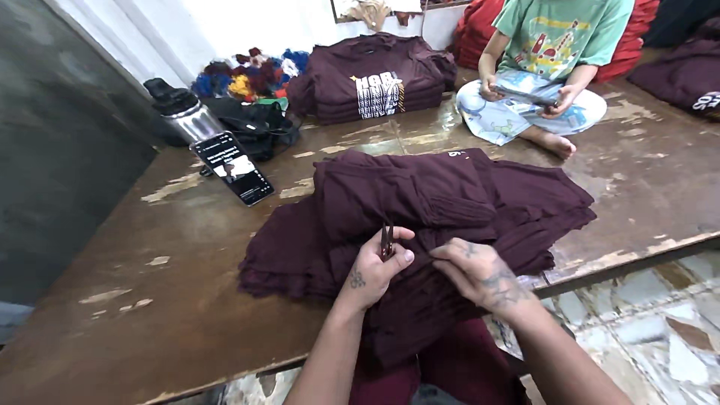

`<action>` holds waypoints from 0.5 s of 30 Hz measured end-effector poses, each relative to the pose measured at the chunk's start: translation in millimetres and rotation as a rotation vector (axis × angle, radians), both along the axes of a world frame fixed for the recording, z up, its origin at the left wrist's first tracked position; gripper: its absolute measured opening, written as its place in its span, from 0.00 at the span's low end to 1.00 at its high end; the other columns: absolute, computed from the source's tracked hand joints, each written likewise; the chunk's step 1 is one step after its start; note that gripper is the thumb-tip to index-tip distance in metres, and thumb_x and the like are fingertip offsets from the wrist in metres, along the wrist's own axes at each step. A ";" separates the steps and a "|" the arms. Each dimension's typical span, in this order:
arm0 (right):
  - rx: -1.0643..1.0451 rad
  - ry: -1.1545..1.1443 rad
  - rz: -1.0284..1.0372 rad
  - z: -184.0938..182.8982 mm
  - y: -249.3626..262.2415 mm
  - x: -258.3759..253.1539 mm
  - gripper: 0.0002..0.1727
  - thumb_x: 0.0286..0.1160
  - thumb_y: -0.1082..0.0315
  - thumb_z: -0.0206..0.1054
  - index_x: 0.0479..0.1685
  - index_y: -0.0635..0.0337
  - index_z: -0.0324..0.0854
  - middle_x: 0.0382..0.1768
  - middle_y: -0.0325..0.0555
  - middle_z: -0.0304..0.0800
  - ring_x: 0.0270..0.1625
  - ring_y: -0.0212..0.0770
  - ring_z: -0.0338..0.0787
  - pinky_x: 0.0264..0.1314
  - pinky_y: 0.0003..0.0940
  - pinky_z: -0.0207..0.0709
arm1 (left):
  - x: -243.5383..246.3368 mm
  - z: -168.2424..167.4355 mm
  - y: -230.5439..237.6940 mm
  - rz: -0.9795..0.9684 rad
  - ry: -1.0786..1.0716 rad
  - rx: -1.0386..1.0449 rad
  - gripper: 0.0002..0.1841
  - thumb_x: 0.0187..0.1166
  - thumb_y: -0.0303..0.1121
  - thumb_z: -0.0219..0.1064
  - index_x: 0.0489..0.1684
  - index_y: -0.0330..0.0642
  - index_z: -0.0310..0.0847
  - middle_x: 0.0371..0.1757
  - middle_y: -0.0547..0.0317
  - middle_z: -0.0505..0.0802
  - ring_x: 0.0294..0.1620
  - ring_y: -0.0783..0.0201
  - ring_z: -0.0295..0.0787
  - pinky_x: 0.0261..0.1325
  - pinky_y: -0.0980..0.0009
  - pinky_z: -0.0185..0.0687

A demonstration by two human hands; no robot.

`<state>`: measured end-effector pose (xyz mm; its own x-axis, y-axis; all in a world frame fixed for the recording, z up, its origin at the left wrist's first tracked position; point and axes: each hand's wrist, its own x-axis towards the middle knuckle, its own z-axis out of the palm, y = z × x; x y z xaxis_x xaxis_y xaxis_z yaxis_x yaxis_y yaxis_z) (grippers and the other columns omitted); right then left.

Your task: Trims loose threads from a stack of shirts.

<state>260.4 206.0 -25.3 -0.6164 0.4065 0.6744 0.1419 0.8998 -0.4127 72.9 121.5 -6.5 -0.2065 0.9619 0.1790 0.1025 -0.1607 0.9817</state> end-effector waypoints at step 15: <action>-0.013 -0.084 -0.023 0.7 4.3 11.6 0.11 0.77 0.69 0.65 0.39 0.67 0.89 0.35 0.56 0.94 0.37 0.50 0.96 0.43 0.42 0.89 | 0.4 -1.8 -1.9 -0.105 0.134 0.035 0.17 0.74 0.24 0.65 0.60 0.29 0.80 0.28 0.80 0.84 0.28 0.87 0.76 0.35 0.87 0.74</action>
